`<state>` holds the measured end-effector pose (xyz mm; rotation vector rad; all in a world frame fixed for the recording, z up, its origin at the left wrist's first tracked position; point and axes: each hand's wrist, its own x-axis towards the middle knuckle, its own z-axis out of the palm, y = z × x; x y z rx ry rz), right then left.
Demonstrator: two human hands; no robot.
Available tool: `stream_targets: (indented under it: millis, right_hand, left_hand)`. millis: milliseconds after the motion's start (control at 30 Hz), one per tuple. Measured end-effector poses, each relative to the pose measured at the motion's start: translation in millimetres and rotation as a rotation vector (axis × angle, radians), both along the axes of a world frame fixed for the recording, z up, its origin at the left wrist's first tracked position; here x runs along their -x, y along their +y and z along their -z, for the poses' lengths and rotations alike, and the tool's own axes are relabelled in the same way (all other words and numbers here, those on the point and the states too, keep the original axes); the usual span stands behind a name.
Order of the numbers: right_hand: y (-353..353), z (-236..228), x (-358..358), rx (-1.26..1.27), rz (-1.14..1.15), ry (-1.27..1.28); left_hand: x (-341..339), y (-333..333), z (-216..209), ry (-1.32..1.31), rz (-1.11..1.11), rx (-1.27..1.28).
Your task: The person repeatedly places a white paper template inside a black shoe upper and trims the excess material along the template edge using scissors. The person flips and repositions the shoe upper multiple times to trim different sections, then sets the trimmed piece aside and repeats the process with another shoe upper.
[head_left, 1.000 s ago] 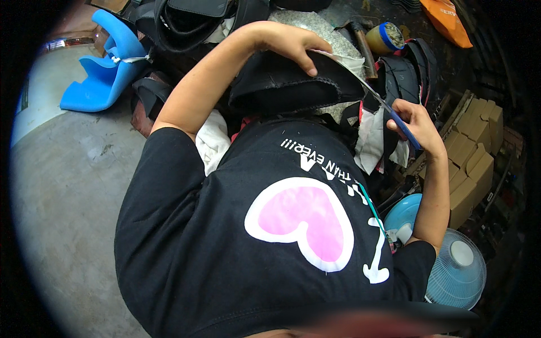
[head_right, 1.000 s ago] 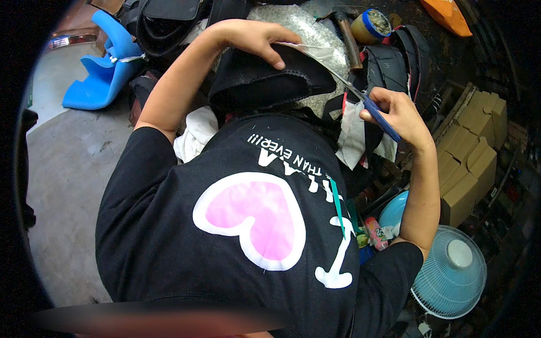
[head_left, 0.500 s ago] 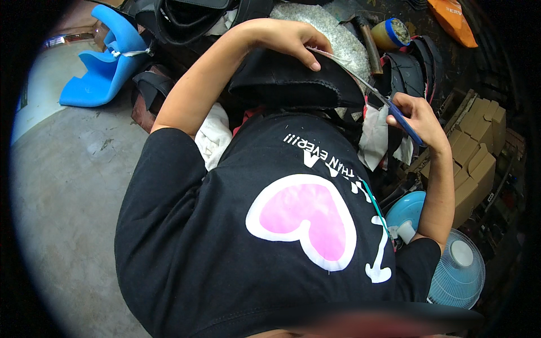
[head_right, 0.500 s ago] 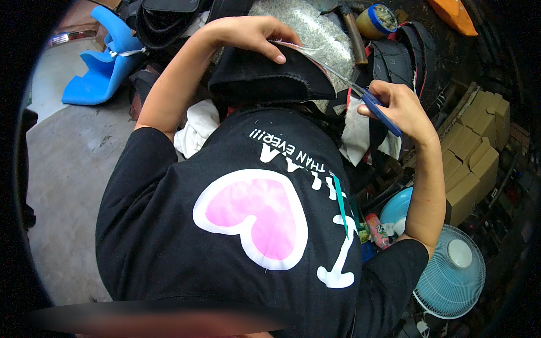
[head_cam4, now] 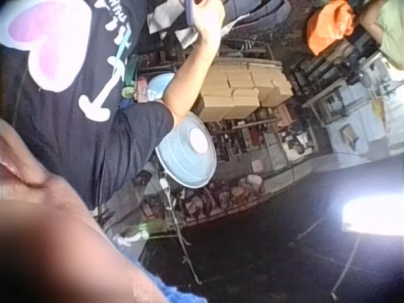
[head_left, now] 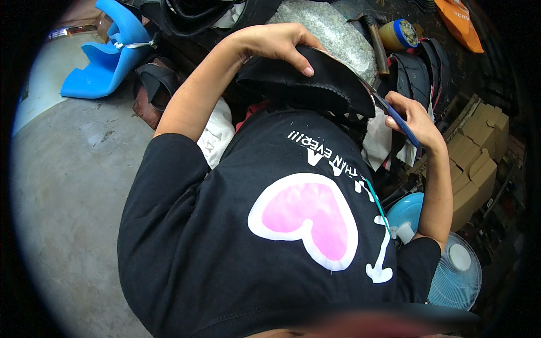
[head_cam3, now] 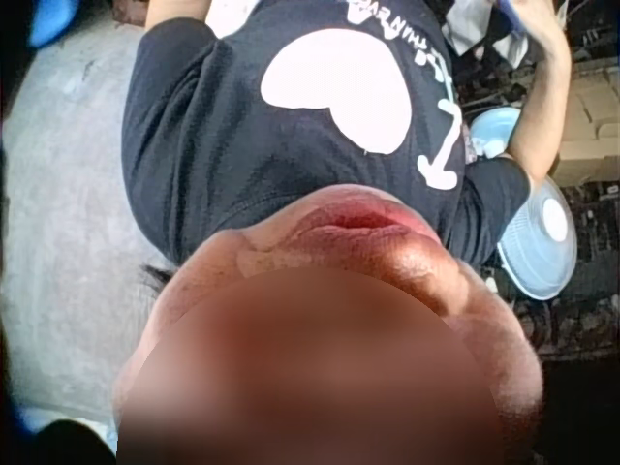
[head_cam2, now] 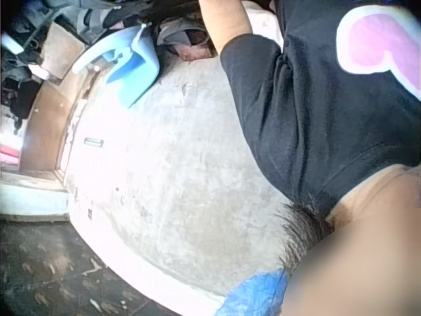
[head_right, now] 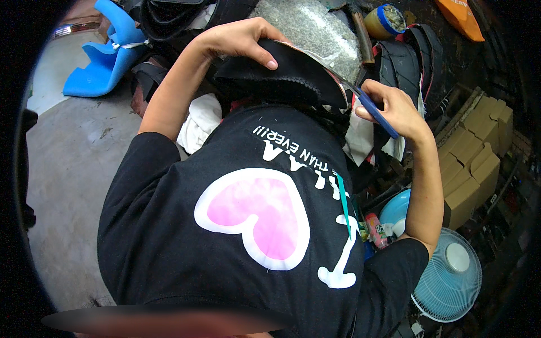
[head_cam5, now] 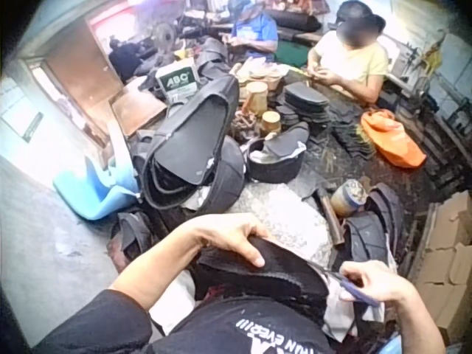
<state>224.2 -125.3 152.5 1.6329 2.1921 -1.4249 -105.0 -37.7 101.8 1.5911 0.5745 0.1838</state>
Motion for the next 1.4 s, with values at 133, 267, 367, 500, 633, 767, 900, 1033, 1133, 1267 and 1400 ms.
stream_targets:
  millis: [133,267,367,500,633,767,900,1033,1133,1267,1400]
  right_hand:
    - [-7,2,-3,-0.038,0.004,0.006]
    - [-7,5,-7,0.108,0.067,0.041]
    - [-8,5,-8,0.104,0.064,0.014]
    - [-11,6,-4,-0.046,0.025,0.009]
    - [-11,11,1,-0.043,0.064,0.144]
    - [-8,16,-5,0.113,0.099,0.221]
    - [-11,23,-15,0.173,0.131,0.215]
    - [-15,27,-18,0.13,0.552,0.415]
    - [-17,22,-20,-0.111,0.792,0.659]
    - [-16,18,-19,-0.151,0.736,0.688]
    - [-28,24,-14,-0.155,0.749,0.583]
  left_hand:
    - [-3,0,1,-0.01,0.02,0.064]
    - [-4,1,0,-0.015,0.049,0.056]
    - [-3,1,-1,0.017,0.019,0.103]
    - [-5,2,-3,0.024,0.064,0.111]
    - [-7,3,-3,0.012,0.074,0.134]
    - [-9,2,0,0.012,0.101,0.132]
    - [-11,0,3,-0.021,0.072,0.164]
    - [-18,3,11,-0.065,-0.196,0.208]
    - [-38,18,31,-0.446,-0.51,0.446]
    - [-44,19,62,-0.017,-0.554,0.093]
    - [-42,-5,63,0.503,-0.559,-0.929]
